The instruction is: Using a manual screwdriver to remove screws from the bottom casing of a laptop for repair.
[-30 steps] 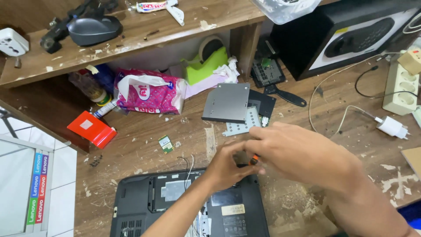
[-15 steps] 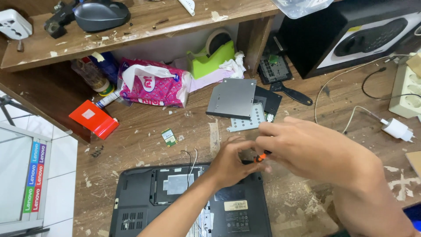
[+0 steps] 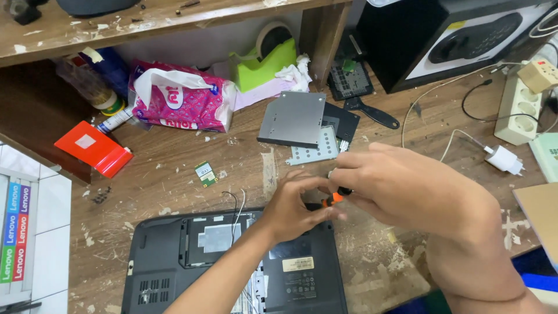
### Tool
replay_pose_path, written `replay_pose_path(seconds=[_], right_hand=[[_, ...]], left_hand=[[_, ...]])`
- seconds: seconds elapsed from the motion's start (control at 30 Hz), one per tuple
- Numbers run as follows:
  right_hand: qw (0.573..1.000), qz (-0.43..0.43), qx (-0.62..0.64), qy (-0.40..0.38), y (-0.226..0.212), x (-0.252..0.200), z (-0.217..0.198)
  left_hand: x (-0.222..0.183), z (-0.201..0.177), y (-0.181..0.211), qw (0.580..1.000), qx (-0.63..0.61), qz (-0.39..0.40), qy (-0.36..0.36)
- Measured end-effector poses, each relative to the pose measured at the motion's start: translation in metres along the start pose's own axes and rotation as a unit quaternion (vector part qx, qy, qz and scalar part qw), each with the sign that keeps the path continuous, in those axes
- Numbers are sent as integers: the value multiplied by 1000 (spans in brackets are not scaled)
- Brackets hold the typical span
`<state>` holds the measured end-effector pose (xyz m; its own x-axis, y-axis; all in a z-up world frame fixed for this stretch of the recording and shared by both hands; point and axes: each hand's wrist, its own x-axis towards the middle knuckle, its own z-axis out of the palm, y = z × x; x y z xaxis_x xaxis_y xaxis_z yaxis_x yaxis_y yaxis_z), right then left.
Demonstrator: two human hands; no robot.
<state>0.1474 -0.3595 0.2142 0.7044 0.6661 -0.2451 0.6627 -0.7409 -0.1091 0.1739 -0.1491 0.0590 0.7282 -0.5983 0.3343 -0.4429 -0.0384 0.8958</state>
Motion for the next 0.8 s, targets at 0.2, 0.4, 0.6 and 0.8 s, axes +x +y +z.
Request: replay_pose_path(seconds=[0.2, 0.4, 0.6, 0.8], right_hand=[[997, 75, 17, -30, -9, 0, -9], [990, 120, 0, -80, -21, 14, -12], [994, -40, -103, -6, -14, 4, -1], [984, 145, -23, -97, -26, 15, -14]], left_hand=[[-1, 4, -7, 999, 25, -31, 5], [4, 0, 9, 999, -23, 24, 15], [1, -1, 6, 1000, -10, -6, -22], [-1, 5, -9, 1000, 17, 23, 0]])
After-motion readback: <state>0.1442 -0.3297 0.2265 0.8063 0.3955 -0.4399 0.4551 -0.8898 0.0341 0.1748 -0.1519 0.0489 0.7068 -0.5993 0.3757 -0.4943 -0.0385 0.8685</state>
